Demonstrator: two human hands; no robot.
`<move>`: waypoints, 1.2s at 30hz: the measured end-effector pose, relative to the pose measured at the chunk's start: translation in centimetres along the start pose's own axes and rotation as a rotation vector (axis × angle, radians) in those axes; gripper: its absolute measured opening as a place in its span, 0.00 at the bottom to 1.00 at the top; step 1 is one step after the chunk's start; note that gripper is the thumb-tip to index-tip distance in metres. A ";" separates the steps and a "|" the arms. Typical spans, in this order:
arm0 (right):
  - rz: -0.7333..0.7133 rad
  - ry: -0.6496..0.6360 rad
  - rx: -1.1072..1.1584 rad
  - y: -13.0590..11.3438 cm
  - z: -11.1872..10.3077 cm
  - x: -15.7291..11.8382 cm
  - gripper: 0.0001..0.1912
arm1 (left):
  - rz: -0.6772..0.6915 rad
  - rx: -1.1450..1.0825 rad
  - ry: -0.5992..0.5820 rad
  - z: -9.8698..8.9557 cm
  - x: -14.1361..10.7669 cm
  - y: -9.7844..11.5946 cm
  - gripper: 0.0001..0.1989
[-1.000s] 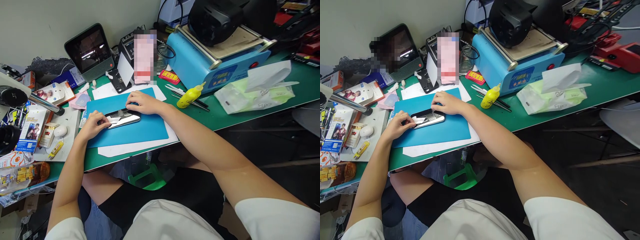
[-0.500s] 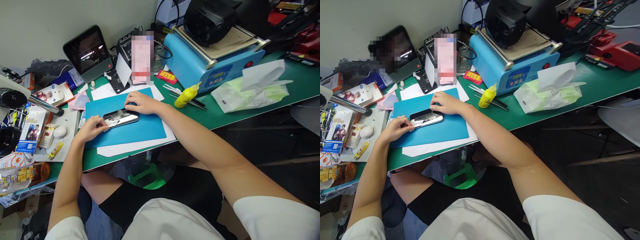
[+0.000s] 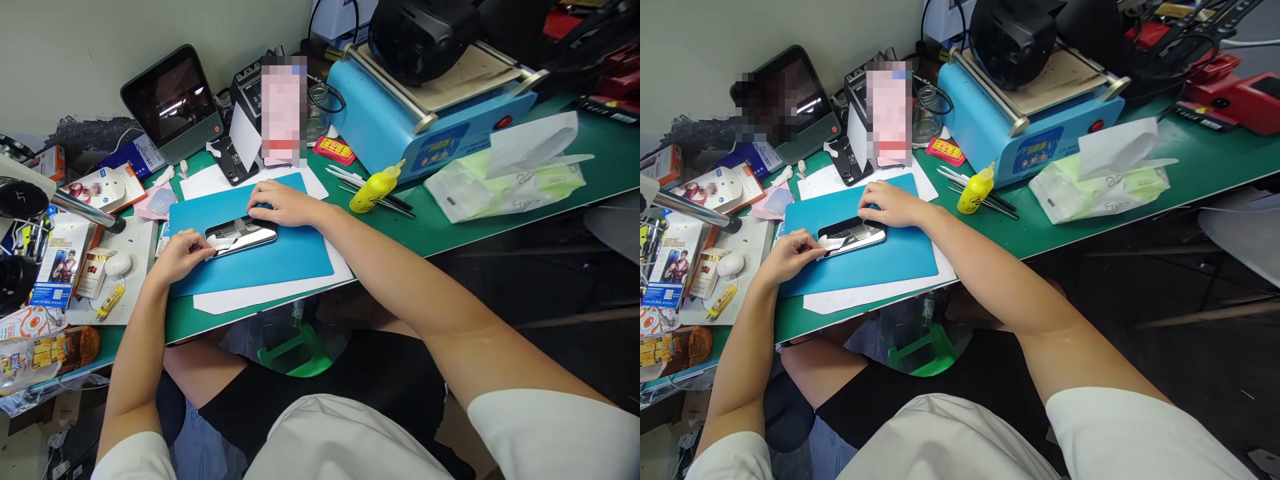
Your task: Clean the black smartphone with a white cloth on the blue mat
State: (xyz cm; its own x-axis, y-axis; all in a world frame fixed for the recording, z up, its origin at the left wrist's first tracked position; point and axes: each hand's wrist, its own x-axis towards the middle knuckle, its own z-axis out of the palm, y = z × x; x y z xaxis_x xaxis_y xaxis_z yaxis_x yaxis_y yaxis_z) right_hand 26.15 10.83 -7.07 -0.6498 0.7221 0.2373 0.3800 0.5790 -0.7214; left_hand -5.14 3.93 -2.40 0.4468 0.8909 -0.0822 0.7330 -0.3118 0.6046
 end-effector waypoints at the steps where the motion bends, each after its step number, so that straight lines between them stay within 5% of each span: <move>1: 0.002 0.000 0.001 0.0 0.0 0.0 0.20 | 0.005 -0.001 -0.008 0.0 0.0 0.1 0.19; 12: -0.022 0.012 0.018 0.4 0.1 0.2 0.20 | 0.015 0.068 0.004 0.7 -1.2 0.5 0.16; 17: -0.040 0.028 0.020 0.6 0.3 0.3 0.19 | 0.030 0.130 -0.018 -1.0 -2.5 1.4 0.15; 23: -0.036 0.034 0.017 0.5 0.4 0.2 0.20 | -0.092 0.111 0.366 -2.3 -3.0 3.4 0.11; 30: -0.021 0.050 0.030 0.4 0.5 0.3 0.21 | -0.143 0.222 0.102 1.2 -1.1 3.9 0.11; 36: -0.031 0.065 0.027 0.5 0.6 0.5 0.22 | -0.147 0.209 0.052 0.9 -2.1 4.0 0.15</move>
State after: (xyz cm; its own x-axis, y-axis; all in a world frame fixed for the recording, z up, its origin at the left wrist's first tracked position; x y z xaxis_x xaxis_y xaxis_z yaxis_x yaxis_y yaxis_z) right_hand 25.63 11.30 -7.69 -0.6169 0.7273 0.3007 0.3419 0.5918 -0.7300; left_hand -2.72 0.54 -0.49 0.3043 0.9458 -0.1132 0.8806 -0.2339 0.4122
